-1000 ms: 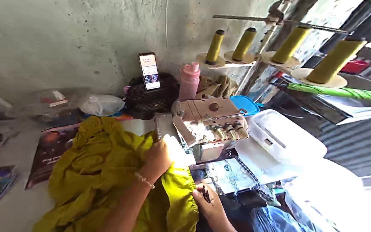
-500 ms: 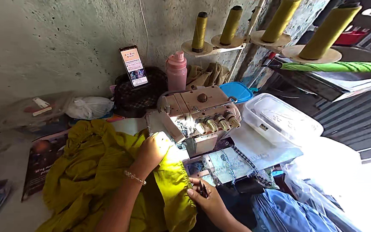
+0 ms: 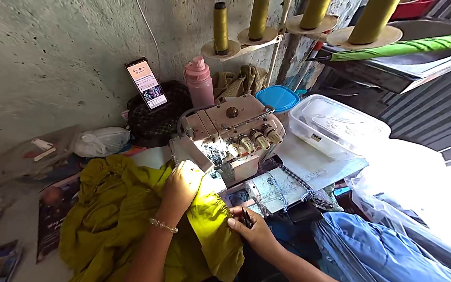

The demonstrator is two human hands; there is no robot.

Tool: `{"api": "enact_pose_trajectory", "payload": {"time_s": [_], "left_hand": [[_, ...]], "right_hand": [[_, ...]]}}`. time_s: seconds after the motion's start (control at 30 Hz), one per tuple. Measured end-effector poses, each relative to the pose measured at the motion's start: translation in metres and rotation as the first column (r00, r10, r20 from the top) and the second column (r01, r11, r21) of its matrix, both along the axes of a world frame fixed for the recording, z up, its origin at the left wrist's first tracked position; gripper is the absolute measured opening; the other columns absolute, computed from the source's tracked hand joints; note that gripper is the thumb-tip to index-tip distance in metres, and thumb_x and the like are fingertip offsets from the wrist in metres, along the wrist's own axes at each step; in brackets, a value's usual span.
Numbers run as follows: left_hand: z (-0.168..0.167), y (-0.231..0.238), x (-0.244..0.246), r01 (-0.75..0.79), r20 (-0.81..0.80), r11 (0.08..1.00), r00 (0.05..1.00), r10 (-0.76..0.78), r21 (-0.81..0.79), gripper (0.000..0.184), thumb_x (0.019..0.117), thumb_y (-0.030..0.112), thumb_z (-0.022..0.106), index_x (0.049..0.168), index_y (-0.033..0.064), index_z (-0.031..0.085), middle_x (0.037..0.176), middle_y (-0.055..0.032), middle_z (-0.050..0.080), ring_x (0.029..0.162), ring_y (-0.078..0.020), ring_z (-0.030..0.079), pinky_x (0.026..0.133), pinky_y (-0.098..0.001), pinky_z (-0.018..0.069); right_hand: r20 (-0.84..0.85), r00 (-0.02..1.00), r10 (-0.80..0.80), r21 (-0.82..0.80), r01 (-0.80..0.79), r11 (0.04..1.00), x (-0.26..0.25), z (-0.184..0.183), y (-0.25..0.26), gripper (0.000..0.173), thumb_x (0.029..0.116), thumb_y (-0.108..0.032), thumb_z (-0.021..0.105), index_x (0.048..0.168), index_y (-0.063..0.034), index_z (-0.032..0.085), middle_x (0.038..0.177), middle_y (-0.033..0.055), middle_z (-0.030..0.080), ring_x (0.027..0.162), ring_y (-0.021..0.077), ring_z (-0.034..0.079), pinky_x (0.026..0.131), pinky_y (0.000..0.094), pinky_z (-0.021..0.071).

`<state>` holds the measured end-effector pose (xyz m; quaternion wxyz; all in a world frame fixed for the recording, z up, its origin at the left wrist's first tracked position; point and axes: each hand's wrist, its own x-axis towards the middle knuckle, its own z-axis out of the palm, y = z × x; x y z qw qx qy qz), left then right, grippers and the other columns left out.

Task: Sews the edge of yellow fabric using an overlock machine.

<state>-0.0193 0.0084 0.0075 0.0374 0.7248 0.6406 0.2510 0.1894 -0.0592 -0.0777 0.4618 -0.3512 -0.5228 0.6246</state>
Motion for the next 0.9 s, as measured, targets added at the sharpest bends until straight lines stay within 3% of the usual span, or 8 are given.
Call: {"api": "enact_pose_trajectory", "payload": {"time_s": [0.13, 0.27, 0.37, 0.5, 0.6, 0.73, 0.8, 0.9], "left_hand": [[0.001, -0.001, 0.001, 0.005, 0.016, 1.0, 1.0, -0.004, -0.006, 0.029, 0.0955, 0.022, 0.064, 0.098, -0.0064, 0.068, 0.096, -0.0218, 0.07, 0.093, -0.0357, 0.069, 0.087, -0.0511, 0.0534], [0.008, 0.0, -0.005, 0.025, 0.08, 0.996, 0.997, -0.018, -0.082, 0.031, 0.0936, 0.022, 0.065, 0.1, -0.0078, 0.067, 0.099, -0.0231, 0.069, 0.097, -0.0345, 0.068, 0.09, -0.0502, 0.0518], [0.024, -0.002, -0.012, 0.062, 0.187, 0.959, 0.982, -0.01, -0.277, 0.026, 0.0967, 0.018, 0.057, 0.105, -0.0055, 0.065, 0.102, -0.0185, 0.066, 0.1, -0.0257, 0.062, 0.092, -0.0427, 0.0472], [0.03, 0.002, -0.023, 0.08, 0.295, 0.915, 0.954, 0.045, -0.396, 0.019, 0.102, 0.016, 0.052, 0.104, 0.0001, 0.063, 0.092, -0.0075, 0.06, 0.086, -0.0121, 0.057, 0.081, -0.0325, 0.0454], [0.037, 0.006, -0.025, 0.03, 0.25, 0.909, 0.965, 0.082, -0.415, 0.022, 0.1035, 0.015, 0.05, 0.109, -0.0029, 0.063, 0.094, -0.0133, 0.063, 0.092, -0.0196, 0.061, 0.085, -0.0402, 0.0477], [0.044, 0.011, -0.01, -0.084, -0.017, 0.926, 0.996, 0.083, -0.368, 0.031, 0.1009, 0.013, 0.056, 0.119, -0.0106, 0.064, 0.108, -0.029, 0.068, 0.109, -0.0421, 0.065, 0.097, -0.0582, 0.0473], [0.038, 0.013, -0.002, -0.096, -0.092, 0.944, 0.993, 0.07, -0.316, 0.032, 0.0994, 0.02, 0.061, 0.11, -0.0088, 0.067, 0.104, -0.0288, 0.069, 0.106, -0.0443, 0.067, 0.092, -0.0605, 0.0479], [0.036, 0.019, 0.0, -0.109, -0.052, 0.93, 0.994, 0.097, -0.35, 0.034, 0.0969, 0.026, 0.066, 0.107, -0.0063, 0.068, 0.102, -0.0262, 0.07, 0.104, -0.0403, 0.067, 0.091, -0.0577, 0.0487]], "right_hand": [[0.012, 1.0, 0.019, 0.08, -0.019, 0.997, -0.011, 0.011, 0.017, 0.028, 0.0952, -0.025, 0.068, 0.113, -0.0024, 0.068, 0.099, -0.0042, 0.069, 0.086, -0.0029, 0.064, 0.079, 0.0167, 0.0541], [0.05, 0.999, -0.015, 0.101, 0.009, 0.995, -0.018, 0.01, 0.019, 0.014, 0.0957, -0.02, 0.067, 0.098, -0.0062, 0.068, 0.085, -0.0063, 0.068, 0.077, -0.0045, 0.063, 0.074, 0.015, 0.0533], [0.03, 0.999, -0.025, 0.046, 0.024, 0.999, -0.017, 0.007, 0.018, 0.01, 0.0963, -0.018, 0.066, 0.096, -0.0079, 0.067, 0.082, -0.0079, 0.066, 0.075, -0.0043, 0.062, 0.072, 0.015, 0.0529], [0.013, 0.999, -0.034, 0.026, 0.034, 0.999, -0.016, 0.007, 0.019, 0.009, 0.0962, -0.017, 0.066, 0.096, -0.0084, 0.067, 0.082, -0.0081, 0.067, 0.074, -0.0044, 0.062, 0.071, 0.0144, 0.0527], [0.017, 1.0, -0.017, 0.018, 0.017, 1.0, -0.014, 0.005, 0.016, 0.009, 0.0961, -0.017, 0.066, 0.096, -0.0084, 0.066, 0.083, -0.0076, 0.066, 0.075, -0.0043, 0.062, 0.073, 0.0149, 0.0527], [0.012, 1.0, 0.001, -0.032, -0.001, 1.0, -0.01, 0.005, 0.002, 0.009, 0.096, -0.017, 0.066, 0.095, -0.0088, 0.063, 0.082, -0.0084, 0.063, 0.074, -0.0049, 0.06, 0.072, 0.0143, 0.0515], [-0.012, 1.0, -0.011, -0.051, 0.011, 0.999, -0.008, 0.003, -0.004, 0.008, 0.0954, -0.016, 0.067, 0.097, -0.0088, 0.063, 0.083, -0.0085, 0.065, 0.075, -0.0047, 0.062, 0.072, 0.0146, 0.0528], [-0.049, 0.998, -0.026, -0.077, 0.022, 0.997, -0.004, 0.001, -0.009, 0.009, 0.095, -0.014, 0.067, 0.102, -0.0079, 0.065, 0.083, -0.0079, 0.067, 0.075, -0.0033, 0.064, 0.072, 0.0159, 0.0548]]}}
